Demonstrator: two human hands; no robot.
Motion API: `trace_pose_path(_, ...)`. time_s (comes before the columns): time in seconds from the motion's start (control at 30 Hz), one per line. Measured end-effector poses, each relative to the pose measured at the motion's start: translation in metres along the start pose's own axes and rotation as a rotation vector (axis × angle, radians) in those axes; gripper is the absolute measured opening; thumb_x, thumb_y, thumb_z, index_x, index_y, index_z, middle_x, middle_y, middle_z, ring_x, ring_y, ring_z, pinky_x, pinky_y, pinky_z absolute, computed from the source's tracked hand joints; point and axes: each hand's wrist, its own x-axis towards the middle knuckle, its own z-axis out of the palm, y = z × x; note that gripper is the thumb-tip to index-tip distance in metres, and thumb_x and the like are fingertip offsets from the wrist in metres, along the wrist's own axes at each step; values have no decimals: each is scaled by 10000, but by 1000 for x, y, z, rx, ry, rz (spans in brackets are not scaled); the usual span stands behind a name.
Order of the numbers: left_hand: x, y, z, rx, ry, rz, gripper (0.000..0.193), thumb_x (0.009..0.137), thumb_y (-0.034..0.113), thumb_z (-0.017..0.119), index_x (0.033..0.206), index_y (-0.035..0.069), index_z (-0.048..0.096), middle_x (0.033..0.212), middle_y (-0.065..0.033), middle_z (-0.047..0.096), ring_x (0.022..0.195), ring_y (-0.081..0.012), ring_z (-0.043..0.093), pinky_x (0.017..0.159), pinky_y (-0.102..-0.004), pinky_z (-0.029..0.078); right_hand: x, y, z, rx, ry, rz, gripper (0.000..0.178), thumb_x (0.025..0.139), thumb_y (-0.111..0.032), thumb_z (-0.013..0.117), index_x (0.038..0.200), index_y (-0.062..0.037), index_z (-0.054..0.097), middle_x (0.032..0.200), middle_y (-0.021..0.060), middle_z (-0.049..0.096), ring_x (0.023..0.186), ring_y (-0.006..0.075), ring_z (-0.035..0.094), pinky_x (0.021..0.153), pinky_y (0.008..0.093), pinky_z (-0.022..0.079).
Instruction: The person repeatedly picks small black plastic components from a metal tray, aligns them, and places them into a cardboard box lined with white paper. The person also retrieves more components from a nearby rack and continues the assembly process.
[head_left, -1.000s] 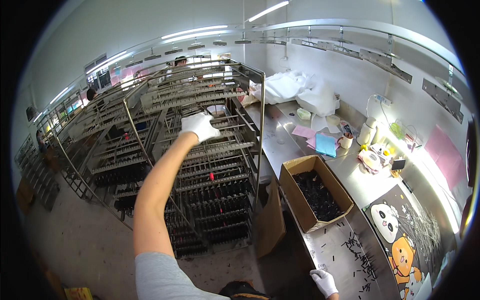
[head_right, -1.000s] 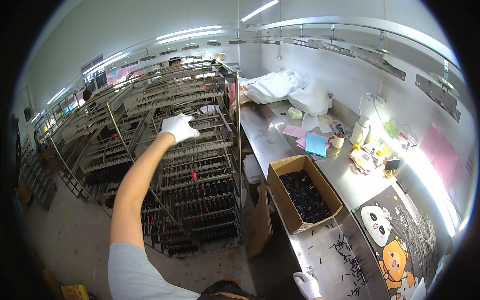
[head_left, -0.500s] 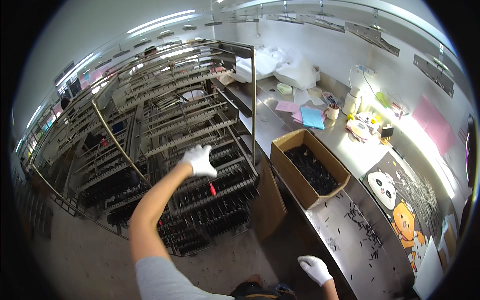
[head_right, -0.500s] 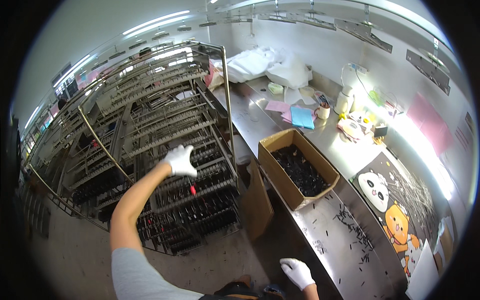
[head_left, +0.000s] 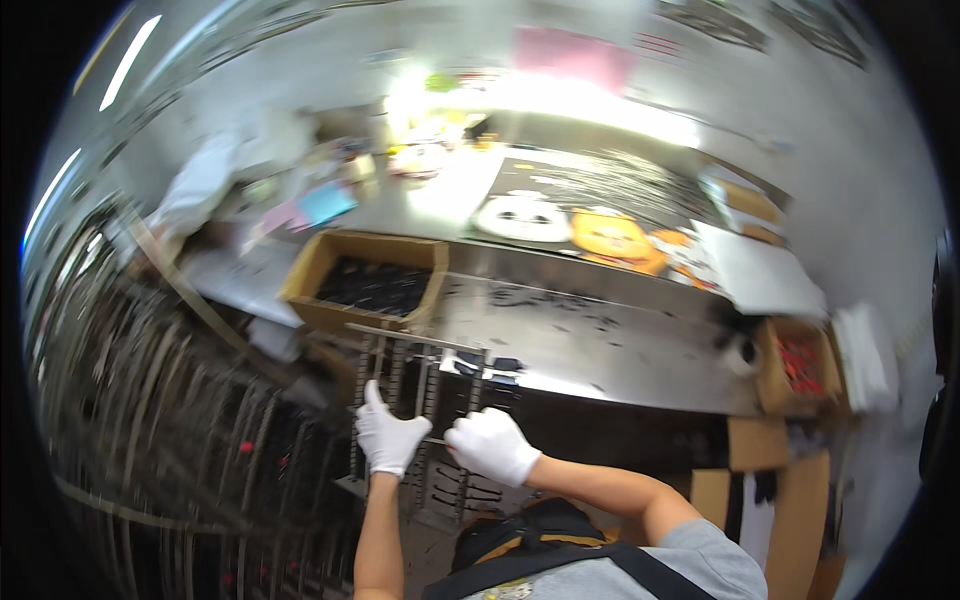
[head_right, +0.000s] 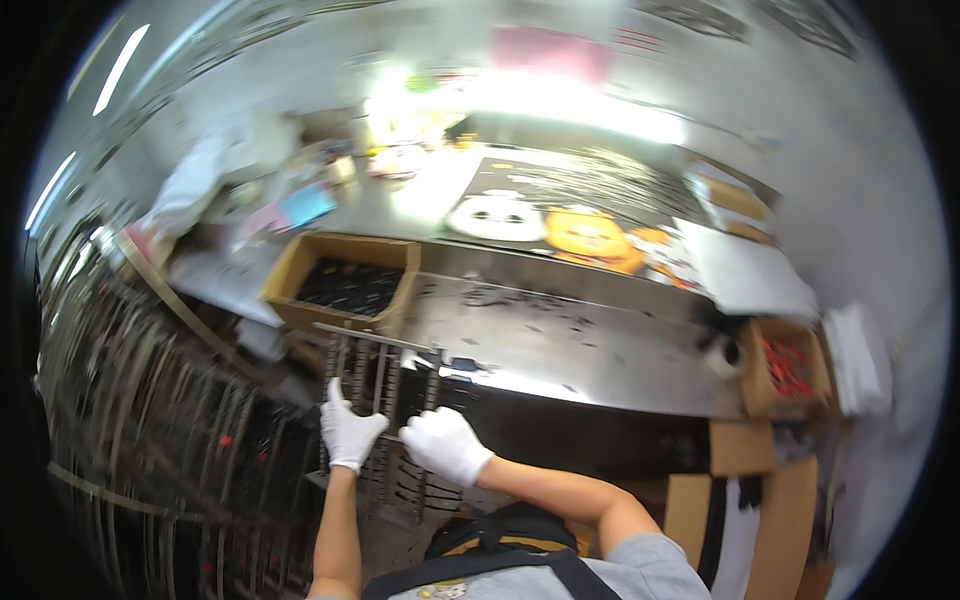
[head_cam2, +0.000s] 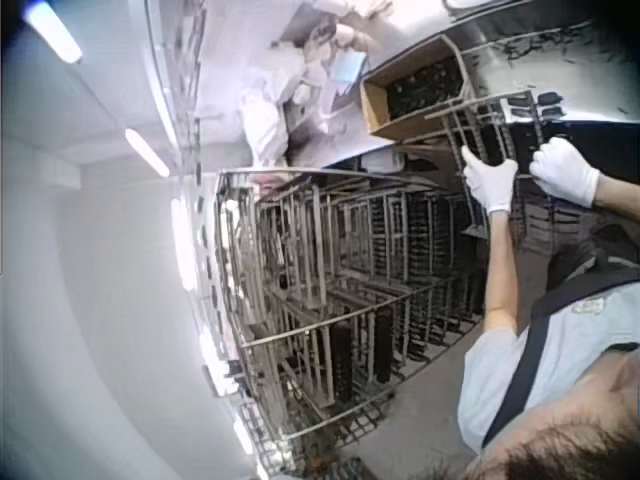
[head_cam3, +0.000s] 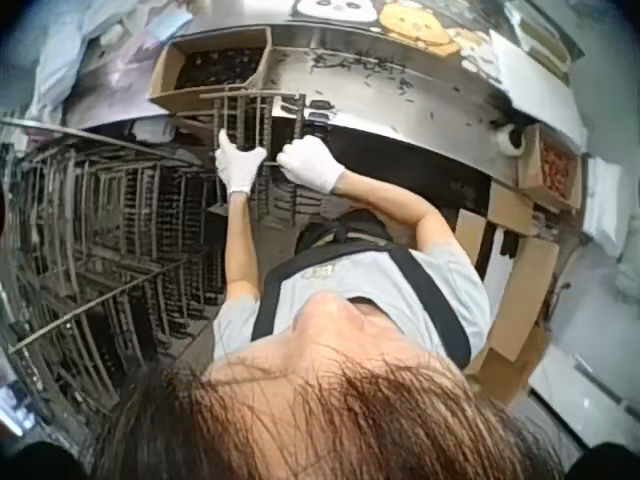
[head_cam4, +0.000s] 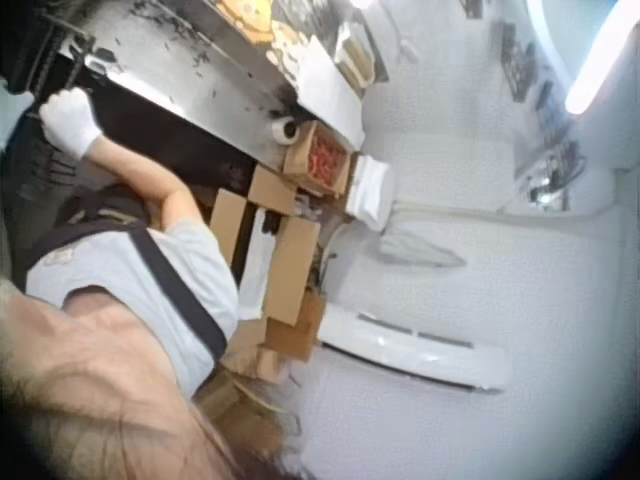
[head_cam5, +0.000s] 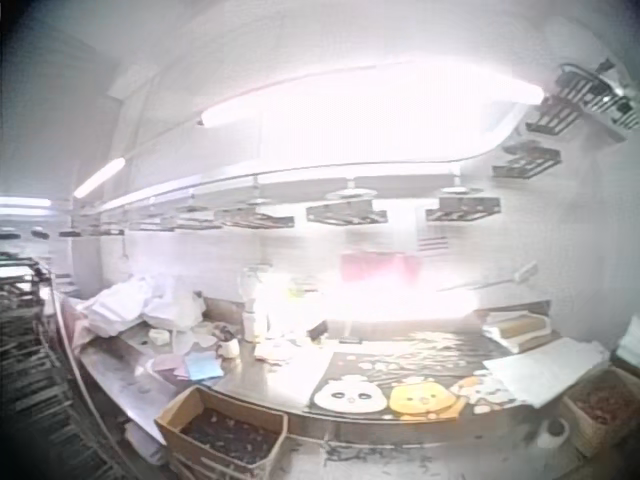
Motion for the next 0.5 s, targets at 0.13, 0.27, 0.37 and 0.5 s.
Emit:
trace_pose_path(0.13,-7,76,60,-165,-36,94,1013,578,288,810,1475,61,400,1082,-170,571,997,-347,583,900,-438,496,-63,57,-37,32,242,42,164,764,-215,762,716,-142,623,656,26,591,592,211,596,536,359,459)
trace_pose_path(0.27,-22,139,124,-499,-65,233,1015,609,170,786,1505,9,337,1108,-178,518,1023,-328,532,940,-418,451,-172,118,-121,228,576,476,139,867,-200,711,956,-94,703,760,61,670,685,206,642,665,346,531)
trace_pose_path(0.37,-29,179,158,-829,-121,157,1069,623,36,803,1547,19,265,1169,-149,485,1050,-273,515,956,-399,452,-301,205,-224,-49,906,1004,156,880,-67,663,1022,-3,646,912,118,691,830,218,665,767,349,540)
trace_pose_path(0.5,-16,220,204,-823,152,366,1191,604,8,808,1587,34,136,1185,-138,455,1034,-232,487,954,-382,453,-458,297,-290,-931,628,1444,311,879,-75,664,1180,0,636,1188,209,674,1070,314,666,958,396,518)
